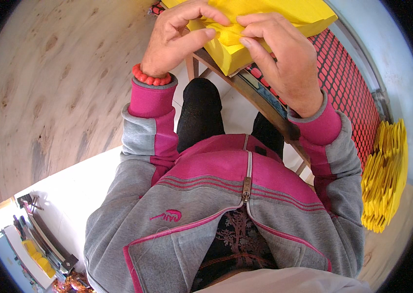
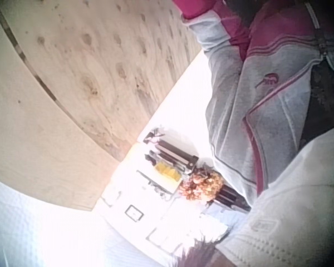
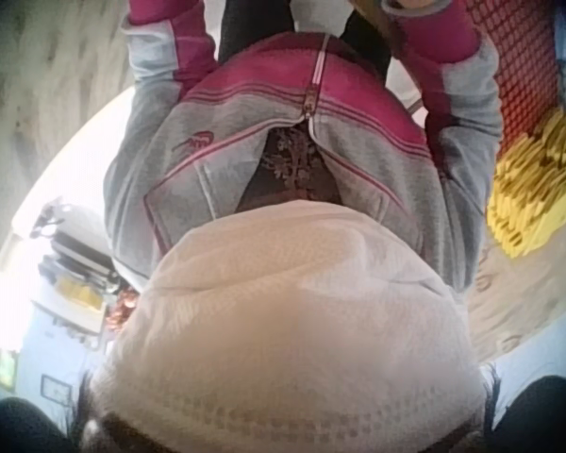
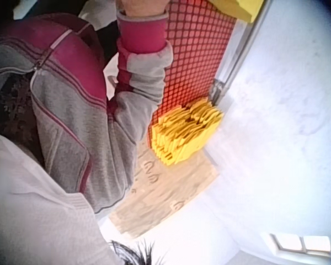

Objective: The person folds yellow paper sheets by hand on a patterned table, repeatedly folding edges and stacking completed pieces. The person handles the paper one at a time, aligning edges and pressing folds before placing finished sheets into a growing stack.

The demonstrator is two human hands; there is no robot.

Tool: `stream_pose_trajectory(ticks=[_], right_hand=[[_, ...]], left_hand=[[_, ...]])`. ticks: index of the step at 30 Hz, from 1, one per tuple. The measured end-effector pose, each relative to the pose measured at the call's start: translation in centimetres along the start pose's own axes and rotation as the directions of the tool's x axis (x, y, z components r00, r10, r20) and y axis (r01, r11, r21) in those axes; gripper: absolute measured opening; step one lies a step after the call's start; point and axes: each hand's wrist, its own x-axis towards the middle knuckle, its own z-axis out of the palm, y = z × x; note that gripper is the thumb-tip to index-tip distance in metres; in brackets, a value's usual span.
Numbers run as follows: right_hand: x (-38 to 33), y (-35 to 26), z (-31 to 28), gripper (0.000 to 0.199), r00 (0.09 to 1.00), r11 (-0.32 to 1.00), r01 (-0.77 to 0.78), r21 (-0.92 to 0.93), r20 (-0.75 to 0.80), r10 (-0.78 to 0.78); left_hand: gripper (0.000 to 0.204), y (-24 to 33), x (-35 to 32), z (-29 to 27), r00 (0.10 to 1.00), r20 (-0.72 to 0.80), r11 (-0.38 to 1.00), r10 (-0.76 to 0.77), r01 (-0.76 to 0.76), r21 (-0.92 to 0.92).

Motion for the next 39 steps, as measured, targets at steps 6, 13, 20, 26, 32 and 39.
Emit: stream_pose_trajectory(ticks=[6,13,20,26,32,39], right_hand=[[-0.4,0.2,0.6,0.015,0.998,0.999,-0.034,0.027,-0.056,0.035],[-0.3,0.4,0.2,0.018,0.989,0.999,0.023,0.05,-0.145,-0.016],[-0.1,2.1,2.3,0.019,0.953,0.976,0.164,-0.143,-0.232,-0.194],[-0.8,1.0,0.8,0.016,0.994,0.984,-0.085,0.157,-0.058,0.095],[0.0,-0.1,0.4,0.016,0.992,0.983,-0.102,0.15,-0.054,0.111],[-0.4,0.1,0.6,0.017,0.982,0.983,-0.059,0.176,-0.167,0.089]], left_hand=[[0.008,-1.0,-0.4,-0.3,0.999,0.027,0.996,-0.033,0.031,0.087],[0.005,-1.1,-0.8,-0.5,0.988,-0.013,0.987,-0.153,0.153,0.048],[0.005,-1.1,-0.9,0.0,0.984,-0.057,0.985,-0.17,0.17,0.0],[0.006,-1.3,-1.3,-0.3,0.968,-0.06,0.969,-0.244,0.242,-0.041],[0.013,-1.2,-0.9,-0.7,0.994,0.009,0.994,-0.109,0.109,-0.026],[0.011,-1.3,-0.9,-0.2,0.991,-0.021,0.991,-0.129,0.129,0.024]])
